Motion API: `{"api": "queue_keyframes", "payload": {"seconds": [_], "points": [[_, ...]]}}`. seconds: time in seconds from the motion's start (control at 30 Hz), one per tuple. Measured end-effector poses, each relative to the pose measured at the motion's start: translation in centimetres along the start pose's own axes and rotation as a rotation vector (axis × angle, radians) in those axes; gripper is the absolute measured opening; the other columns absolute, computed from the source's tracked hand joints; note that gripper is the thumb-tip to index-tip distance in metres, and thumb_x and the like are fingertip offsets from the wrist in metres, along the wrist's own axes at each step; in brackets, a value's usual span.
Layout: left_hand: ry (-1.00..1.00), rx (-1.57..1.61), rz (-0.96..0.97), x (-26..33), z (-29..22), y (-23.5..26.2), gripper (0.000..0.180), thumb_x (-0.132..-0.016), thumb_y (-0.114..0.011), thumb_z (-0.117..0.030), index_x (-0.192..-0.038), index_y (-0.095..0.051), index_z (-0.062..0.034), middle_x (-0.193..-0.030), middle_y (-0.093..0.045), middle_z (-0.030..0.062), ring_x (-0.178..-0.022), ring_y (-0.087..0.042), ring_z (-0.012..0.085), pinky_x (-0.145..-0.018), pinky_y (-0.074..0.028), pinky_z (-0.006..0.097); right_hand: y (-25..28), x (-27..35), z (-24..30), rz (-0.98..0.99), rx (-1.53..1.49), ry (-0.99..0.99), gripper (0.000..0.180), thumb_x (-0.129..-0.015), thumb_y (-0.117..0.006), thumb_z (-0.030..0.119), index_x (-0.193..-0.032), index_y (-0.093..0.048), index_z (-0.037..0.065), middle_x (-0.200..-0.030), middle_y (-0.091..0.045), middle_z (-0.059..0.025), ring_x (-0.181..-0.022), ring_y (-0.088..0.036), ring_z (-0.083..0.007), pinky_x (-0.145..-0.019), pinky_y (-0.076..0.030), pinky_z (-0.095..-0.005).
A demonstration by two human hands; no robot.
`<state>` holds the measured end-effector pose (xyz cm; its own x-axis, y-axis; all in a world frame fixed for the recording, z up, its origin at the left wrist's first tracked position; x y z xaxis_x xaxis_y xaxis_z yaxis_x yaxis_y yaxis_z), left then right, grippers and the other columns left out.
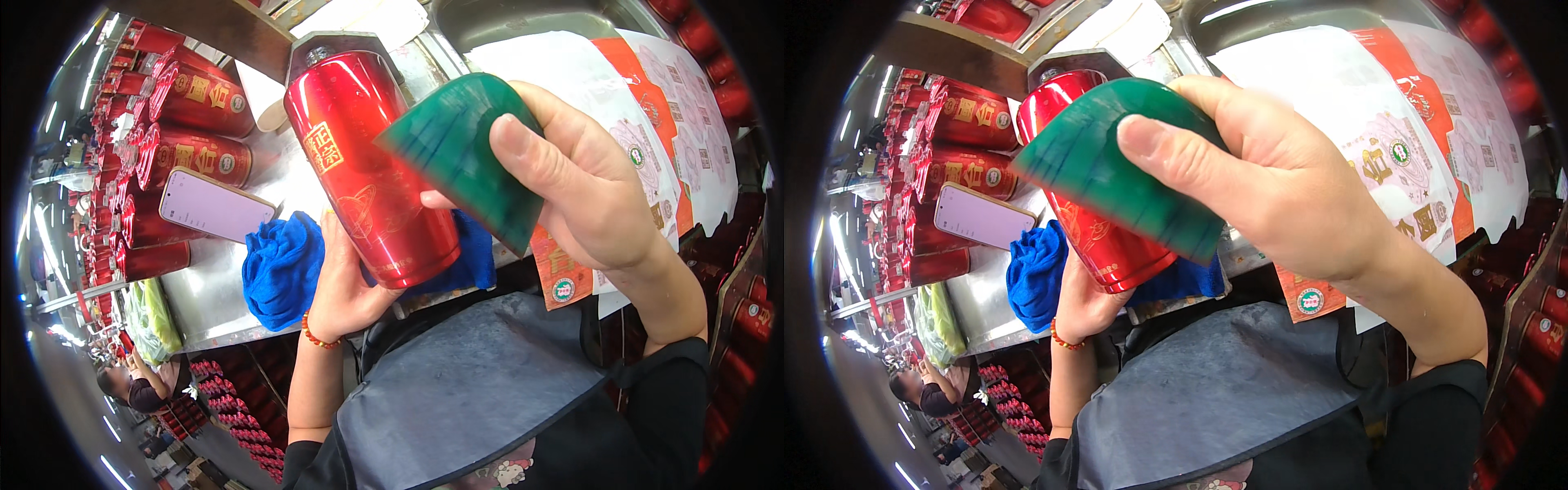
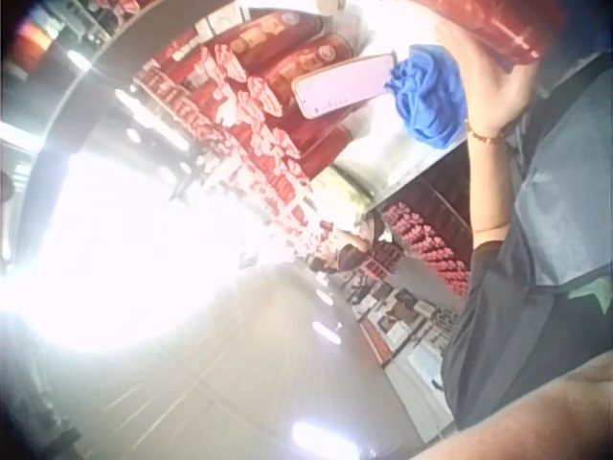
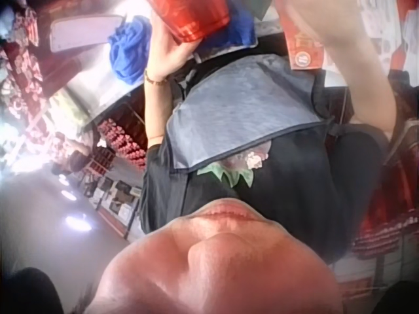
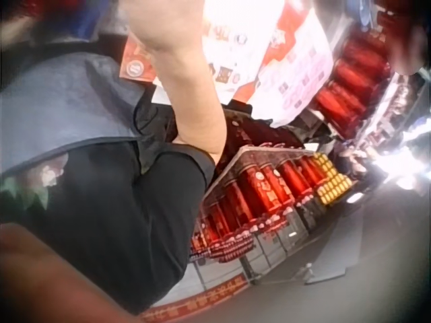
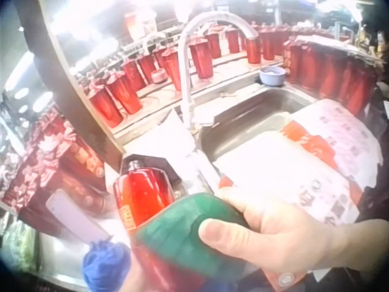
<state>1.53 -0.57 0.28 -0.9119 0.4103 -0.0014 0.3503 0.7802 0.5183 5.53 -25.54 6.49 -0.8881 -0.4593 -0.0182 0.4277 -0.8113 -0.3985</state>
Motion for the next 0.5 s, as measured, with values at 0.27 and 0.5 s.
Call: {"api": "queue_keyframes", "payload": {"seconds": [0.27,0.5], "points": [[-0.055,-0.148,-0.087,0.7,0.1,1.4,0.122,-0.067,-0.086,-0.060,-0.155,-0.028,0.0034,-0.157,-0.033,0.0246,-0.140,-0.034,0.0395,-0.117,-0.023,0.048,-0.2,0.3,0.1,-0.120,-0.125,0.001,0.046,-0.109,-0.047,0.026,-0.140,-0.046,-0.007,-0.132,-0.061,-0.0169,-0.120,-0.063,-0.0221,-0.097,-0.058,-0.0476],[-0.187,-0.145,-0.259,0.6,-1.7,2.2,0.130,-0.068,-0.080,-0.070,-0.156,-0.023,0.0072,-0.162,-0.023,0.0282,-0.150,-0.025,0.0413,-0.122,-0.017,0.048,-0.1,0.7,-0.7,-0.170,-0.135,-0.009,0.043,-0.109,-0.046,0.023,-0.140,-0.046,-0.006,-0.134,-0.060,-0.0176,-0.123,-0.062,-0.0228,-0.097,-0.058,-0.0493]]}}
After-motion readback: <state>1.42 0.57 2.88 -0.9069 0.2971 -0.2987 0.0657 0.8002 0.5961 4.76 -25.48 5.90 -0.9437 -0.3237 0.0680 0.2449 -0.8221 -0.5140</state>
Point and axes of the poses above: each hand's wrist, its own x-axis away from the middle knuckle, its own y-axis out of the back of the hand, z = x × y, the point moved 2 cm from there along -x, towards the middle knuckle
